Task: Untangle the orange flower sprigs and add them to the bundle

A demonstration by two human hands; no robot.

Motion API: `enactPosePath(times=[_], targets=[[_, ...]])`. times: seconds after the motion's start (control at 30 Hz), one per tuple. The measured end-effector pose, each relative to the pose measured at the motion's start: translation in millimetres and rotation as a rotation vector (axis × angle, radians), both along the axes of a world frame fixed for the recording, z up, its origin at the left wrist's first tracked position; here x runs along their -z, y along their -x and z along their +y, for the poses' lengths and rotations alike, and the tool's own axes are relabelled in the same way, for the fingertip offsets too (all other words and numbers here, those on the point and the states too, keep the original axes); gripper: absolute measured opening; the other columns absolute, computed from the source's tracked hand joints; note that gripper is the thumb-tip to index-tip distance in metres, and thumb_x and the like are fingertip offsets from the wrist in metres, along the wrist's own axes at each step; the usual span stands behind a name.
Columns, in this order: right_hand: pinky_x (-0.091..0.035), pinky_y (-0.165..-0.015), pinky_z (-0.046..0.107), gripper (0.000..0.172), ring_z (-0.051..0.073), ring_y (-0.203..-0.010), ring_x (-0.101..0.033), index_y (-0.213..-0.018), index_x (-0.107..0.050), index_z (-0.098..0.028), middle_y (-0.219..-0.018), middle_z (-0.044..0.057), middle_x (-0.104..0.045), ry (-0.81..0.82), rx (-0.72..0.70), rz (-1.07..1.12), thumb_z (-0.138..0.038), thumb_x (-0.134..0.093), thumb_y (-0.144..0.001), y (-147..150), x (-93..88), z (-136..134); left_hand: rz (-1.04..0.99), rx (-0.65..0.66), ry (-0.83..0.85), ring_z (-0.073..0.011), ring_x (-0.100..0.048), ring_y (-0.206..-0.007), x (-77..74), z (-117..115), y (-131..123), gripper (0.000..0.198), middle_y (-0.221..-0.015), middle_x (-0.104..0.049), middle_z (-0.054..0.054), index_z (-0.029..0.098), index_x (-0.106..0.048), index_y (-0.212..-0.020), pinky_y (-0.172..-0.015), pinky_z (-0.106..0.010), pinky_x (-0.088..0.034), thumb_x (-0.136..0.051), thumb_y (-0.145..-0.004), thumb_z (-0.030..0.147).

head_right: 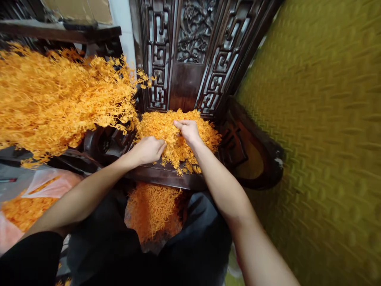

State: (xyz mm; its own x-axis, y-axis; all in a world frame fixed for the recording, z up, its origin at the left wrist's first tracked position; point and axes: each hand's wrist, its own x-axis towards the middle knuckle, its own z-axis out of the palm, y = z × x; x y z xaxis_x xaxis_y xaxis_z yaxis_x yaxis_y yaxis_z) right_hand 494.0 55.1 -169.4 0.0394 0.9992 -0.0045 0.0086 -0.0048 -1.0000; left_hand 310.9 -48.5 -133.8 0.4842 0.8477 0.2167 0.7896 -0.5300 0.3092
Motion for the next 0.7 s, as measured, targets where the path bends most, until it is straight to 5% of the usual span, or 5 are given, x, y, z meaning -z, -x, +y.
enactPosePath(times=[0.2, 0.3, 0.43, 0.53, 0.7], targets=[[-0.048, -0.045, 0.021, 0.027, 0.007, -0.044, -0.043, -0.068, -0.053, -0.018, -0.053, -0.006, -0.047, -0.018, 0.33, 0.075, -0.028, -0.068, -0.089, -39.2, -2.8, 19.0, 0.141, 0.087, 0.146, -0.0191, -0.057, -0.061, -10.7, -24.2, 5.8, 0.045, -0.072, -0.068, -0.011, 0.017, -0.071, -0.08, -0.064, -0.034, -0.037, -0.037, -0.101, 0.037], [-0.057, -0.055, 0.026, 0.011, 0.009, -0.051, -0.053, -0.093, -0.066, -0.017, -0.066, -0.003, -0.06, -0.031, 0.261, 0.116, -0.022, -0.07, -0.083, -62.6, 8.2, 18.0, 0.197, 0.075, 0.124, -0.0192, -0.059, -0.062, -6.6, -25.0, 13.2, 0.044, -0.073, -0.069, -0.012, 0.017, -0.071, -0.082, -0.065, -0.034, -0.037, -0.036, -0.102, 0.036], [-0.06, -0.09, 0.045, 0.042, 0.021, -0.094, -0.069, -0.119, -0.07, -0.017, -0.112, 0.009, -0.072, -0.106, 0.091, -0.084, -0.029, -0.075, -0.079, -57.0, 16.9, 14.0, 0.185, 0.033, 0.081, -0.0202, -0.06, -0.063, 1.2, -10.5, 16.0, 0.045, -0.072, -0.068, -0.012, 0.016, -0.071, -0.084, -0.066, -0.035, -0.039, -0.035, -0.102, 0.036], [-0.039, -0.119, 0.048, 0.047, 0.027, -0.136, -0.053, -0.118, -0.074, -0.019, -0.143, 0.011, -0.062, -0.247, 0.033, -0.263, -0.046, -0.079, -0.08, -41.2, 7.4, 7.3, 0.108, 0.04, 0.069, -0.0197, -0.059, -0.064, 5.2, -2.1, 13.6, 0.044, -0.073, -0.068, -0.011, 0.016, -0.071, -0.084, -0.068, -0.035, -0.04, -0.036, -0.102, 0.035], [-0.061, -0.07, 0.031, 0.054, 0.017, -0.08, -0.07, -0.103, -0.078, -0.02, -0.106, 0.009, -0.076, -0.07, -0.31, -0.056, -0.07, -0.069, -0.082, -27.6, -11.0, -12.7, -0.034, 0.073, 0.068, -0.0167, -0.055, -0.061, 6.3, 2.3, 5.7, 0.041, -0.071, -0.066, -0.008, 0.017, -0.07, -0.083, -0.069, -0.034, -0.04, -0.039, -0.102, 0.036]])
